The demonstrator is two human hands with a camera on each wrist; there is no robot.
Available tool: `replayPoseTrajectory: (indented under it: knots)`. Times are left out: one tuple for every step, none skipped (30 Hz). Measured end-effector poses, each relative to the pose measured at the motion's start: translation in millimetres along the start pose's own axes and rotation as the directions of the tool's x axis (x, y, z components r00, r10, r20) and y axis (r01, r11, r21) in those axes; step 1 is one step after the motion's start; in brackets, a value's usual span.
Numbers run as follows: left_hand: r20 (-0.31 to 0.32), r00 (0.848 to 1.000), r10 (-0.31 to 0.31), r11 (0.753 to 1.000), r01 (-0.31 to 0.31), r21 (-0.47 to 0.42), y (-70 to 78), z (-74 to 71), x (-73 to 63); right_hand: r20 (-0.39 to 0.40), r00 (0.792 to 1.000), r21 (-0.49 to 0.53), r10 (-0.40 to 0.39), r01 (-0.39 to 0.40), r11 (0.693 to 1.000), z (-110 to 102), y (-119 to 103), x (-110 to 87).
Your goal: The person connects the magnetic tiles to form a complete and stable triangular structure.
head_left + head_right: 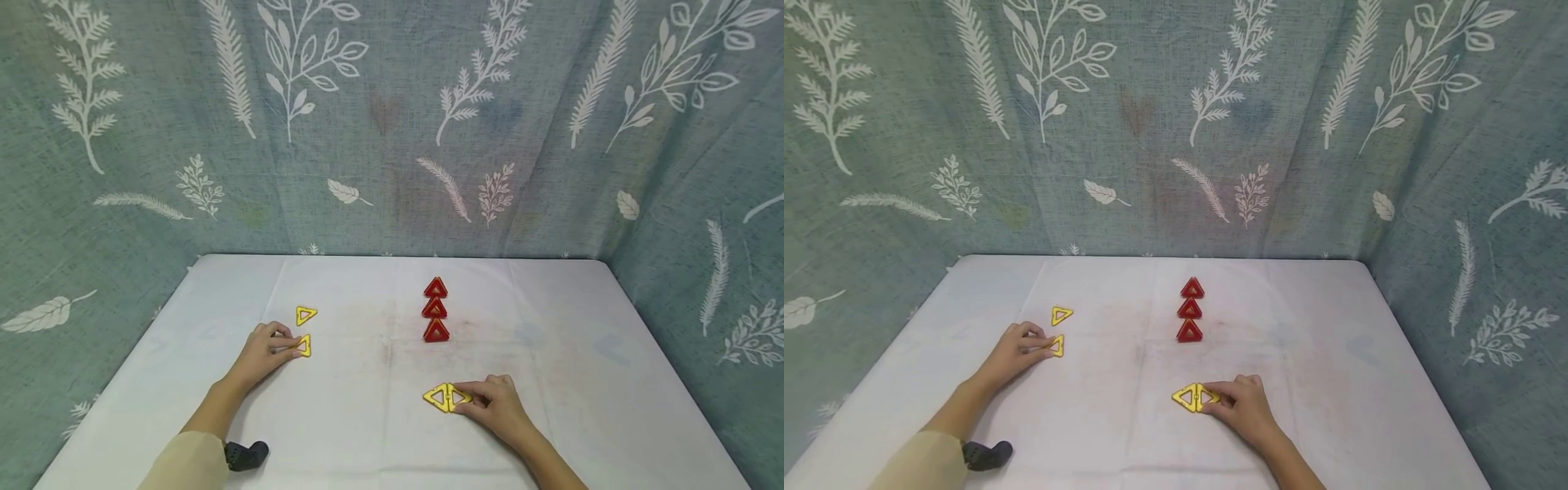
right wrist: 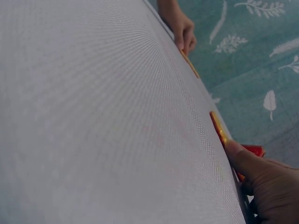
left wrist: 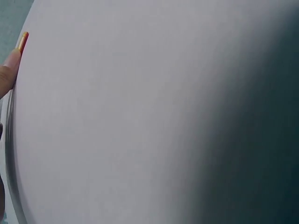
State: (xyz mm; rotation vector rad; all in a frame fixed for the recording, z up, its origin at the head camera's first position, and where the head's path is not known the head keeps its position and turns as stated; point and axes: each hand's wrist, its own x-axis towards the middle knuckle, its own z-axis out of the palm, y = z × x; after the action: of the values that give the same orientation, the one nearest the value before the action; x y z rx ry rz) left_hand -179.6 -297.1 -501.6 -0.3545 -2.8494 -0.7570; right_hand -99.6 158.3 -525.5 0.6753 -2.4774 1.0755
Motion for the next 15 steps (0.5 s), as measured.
replayPoseTrajectory:
  knots:
    - [-0.001, 1.000, 0.023, 1.000, -0.023, 0.004, 1.8, 0.9, 0.8, 0.001, 1.000, 0.000, -0.001, 0.001, 1.000, -0.1, 0.2, 0.0]
    - [-0.002, 0.999, 0.046, 0.999, -0.046, 0.007, 3.3, 1.9, 1.5, 0.001, 1.000, 0.003, -0.003, 0.003, 1.000, -0.3, 0.5, -0.1]
    - [-0.004, 0.998, 0.064, 0.998, -0.064, 0.008, 5.3, 2.9, 2.2, 0.001, 1.000, 0.004, -0.004, 0.004, 1.000, -0.4, 0.7, -0.1]
    - [-0.004, 0.997, 0.081, 0.997, -0.081, 0.005, 7.4, 3.9, 3.0, 0.000, 1.000, 0.004, -0.005, 0.005, 1.000, -0.5, 0.9, -0.2]
    - [-0.003, 0.996, 0.092, 0.996, -0.092, -0.003, 9.2, 4.9, 3.7, -0.001, 1.000, 0.004, -0.006, 0.006, 1.000, -0.5, 1.1, -0.3]
    - [0.002, 0.995, 0.100, 0.995, -0.100, -0.012, 10.9, 5.8, 4.4, -0.002, 1.000, 0.001, -0.007, 0.007, 1.000, -0.4, 1.2, -0.4]
    - [0.005, 0.994, 0.112, 0.994, -0.111, -0.020, 12.6, 6.9, 5.0, -0.004, 1.000, -0.001, -0.008, 0.008, 1.000, -0.4, 1.4, -0.5]
    - [0.010, 0.993, 0.115, 0.993, -0.115, -0.027, 14.2, 7.8, 5.5, -0.004, 1.000, -0.003, -0.009, 0.009, 1.000, -0.3, 1.5, -0.5]
    - [0.016, 0.993, 0.117, 0.993, -0.116, -0.036, 15.8, 8.8, 5.9, -0.004, 1.000, -0.006, -0.010, 0.010, 1.000, -0.2, 1.6, -0.5]
    - [0.023, 0.993, 0.118, 0.992, -0.117, -0.045, 17.0, 9.6, 6.3, -0.003, 1.000, -0.006, -0.010, 0.010, 1.000, -0.1, 1.7, -0.5]
    - [0.028, 0.993, 0.116, 0.992, -0.115, -0.052, 18.1, 10.4, 6.5, -0.002, 1.000, -0.008, -0.010, 0.010, 1.000, 0.0, 1.7, -0.5]
    - [0.034, 0.993, 0.116, 0.992, -0.114, -0.060, 19.3, 11.0, 6.6, -0.001, 1.000, -0.008, -0.008, 0.008, 1.000, 0.0, 1.8, -0.5]
    - [0.039, 0.993, 0.114, 0.992, -0.112, -0.066, 20.2, 11.7, 6.7, 0.002, 1.000, -0.006, -0.006, 0.006, 1.000, 0.0, 1.8, -0.5]
    - [0.049, 0.993, 0.105, 0.992, -0.102, -0.073, 21.1, 12.2, 6.7, 0.004, 1.000, -0.006, -0.003, 0.003, 1.000, 0.0, 1.8, -0.6]
    - [0.058, 0.993, 0.099, 0.992, -0.094, -0.080, 21.8, 12.9, 6.6, 0.007, 1.000, -0.006, 0.000, 0.000, 1.000, -0.1, 1.7, -0.7]
